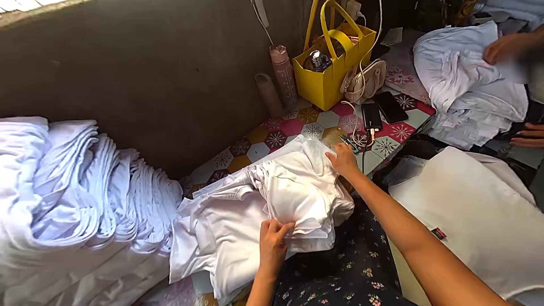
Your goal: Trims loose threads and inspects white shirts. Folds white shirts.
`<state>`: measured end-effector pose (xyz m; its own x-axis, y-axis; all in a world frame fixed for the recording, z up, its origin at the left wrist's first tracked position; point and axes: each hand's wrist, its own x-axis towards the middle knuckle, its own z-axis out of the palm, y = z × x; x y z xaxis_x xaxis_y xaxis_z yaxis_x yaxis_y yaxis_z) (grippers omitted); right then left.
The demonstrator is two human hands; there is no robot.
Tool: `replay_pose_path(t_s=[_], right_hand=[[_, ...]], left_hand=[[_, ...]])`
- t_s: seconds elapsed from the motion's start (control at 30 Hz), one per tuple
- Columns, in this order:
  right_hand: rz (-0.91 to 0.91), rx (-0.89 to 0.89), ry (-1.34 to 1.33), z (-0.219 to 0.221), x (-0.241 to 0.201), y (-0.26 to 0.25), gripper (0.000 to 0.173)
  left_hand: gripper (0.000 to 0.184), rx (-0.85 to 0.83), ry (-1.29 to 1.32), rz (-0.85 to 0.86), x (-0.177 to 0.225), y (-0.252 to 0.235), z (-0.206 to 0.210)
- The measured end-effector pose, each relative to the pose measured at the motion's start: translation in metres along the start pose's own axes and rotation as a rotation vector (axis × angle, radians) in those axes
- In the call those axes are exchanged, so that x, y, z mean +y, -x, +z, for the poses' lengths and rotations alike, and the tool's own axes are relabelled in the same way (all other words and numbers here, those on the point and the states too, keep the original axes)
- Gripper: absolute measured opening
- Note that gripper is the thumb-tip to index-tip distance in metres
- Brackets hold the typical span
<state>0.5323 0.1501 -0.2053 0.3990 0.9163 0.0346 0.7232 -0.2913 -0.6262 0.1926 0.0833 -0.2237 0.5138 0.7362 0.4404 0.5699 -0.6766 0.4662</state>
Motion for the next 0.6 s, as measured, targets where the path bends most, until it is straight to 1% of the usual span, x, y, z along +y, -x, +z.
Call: replay_pose_path(t_s=[0.03,0.07,0.1,0.13,0.2,0.27,0.3,0.33,0.4,0.43,0.47,0.53,0.57,0.6], right_hand=[[0.11,-0.037,0.032,0.006,0.005,-0.016,0.058],[0.173,-0.071,0.057,0.011,0.006,-0.026,0.062],[0.205,-0.099,0.081,0.015,0.003,-0.031,0.059],[0.224,-0.135,0.102,0.016,-0.001,-0.032,0.052],[0.245,-0.162,0.082,0.014,-0.004,-0.03,0.043],[0.242,-0.079,0.035,0.01,0.005,-0.025,0.036],[0.225,-0.031,0.015,0.008,0.011,-0.022,0.032],[0.207,-0.004,-0.006,0.006,0.016,-0.02,0.029],[0.186,0.002,-0.087,0.002,0.02,-0.016,0.029],[0.207,-0.008,-0.163,0.0,0.021,-0.015,0.03],[0.24,-0.012,-0.268,0.0,0.021,-0.016,0.031],[0.271,0.025,-0.515,0.002,0.021,-0.018,0.029],[0.23,0.059,-0.609,-0.001,0.015,-0.016,0.026],[0.146,0.093,-0.671,-0.006,0.004,-0.01,0.023]], left_hand=[[0.037,0.029,-0.053,-0.004,0.003,0.001,0.004],[0.036,0.059,-0.112,-0.007,0.006,0.001,0.006],[0.035,0.092,-0.157,-0.007,0.008,0.002,0.007],[0.032,0.128,-0.196,0.012,0.007,0.002,0.009],[0.027,0.142,-0.273,0.094,0.006,0.003,0.011],[0.023,0.061,-0.313,0.185,0.006,0.002,0.014],[0.024,0.021,-0.292,0.196,0.009,0.002,0.014],[0.029,-0.012,-0.264,0.185,0.014,0.001,0.014],[0.055,-0.081,-0.227,0.148,0.028,-0.003,0.009],[0.064,-0.116,-0.219,0.138,0.035,-0.006,0.007],[0.067,-0.15,-0.202,0.141,0.042,-0.007,0.005],[0.062,-0.218,-0.158,0.211,0.049,-0.006,0.005],[0.06,-0.262,-0.109,0.247,0.05,-0.005,0.006],[0.059,-0.303,-0.032,0.251,0.049,-0.005,0.005]])
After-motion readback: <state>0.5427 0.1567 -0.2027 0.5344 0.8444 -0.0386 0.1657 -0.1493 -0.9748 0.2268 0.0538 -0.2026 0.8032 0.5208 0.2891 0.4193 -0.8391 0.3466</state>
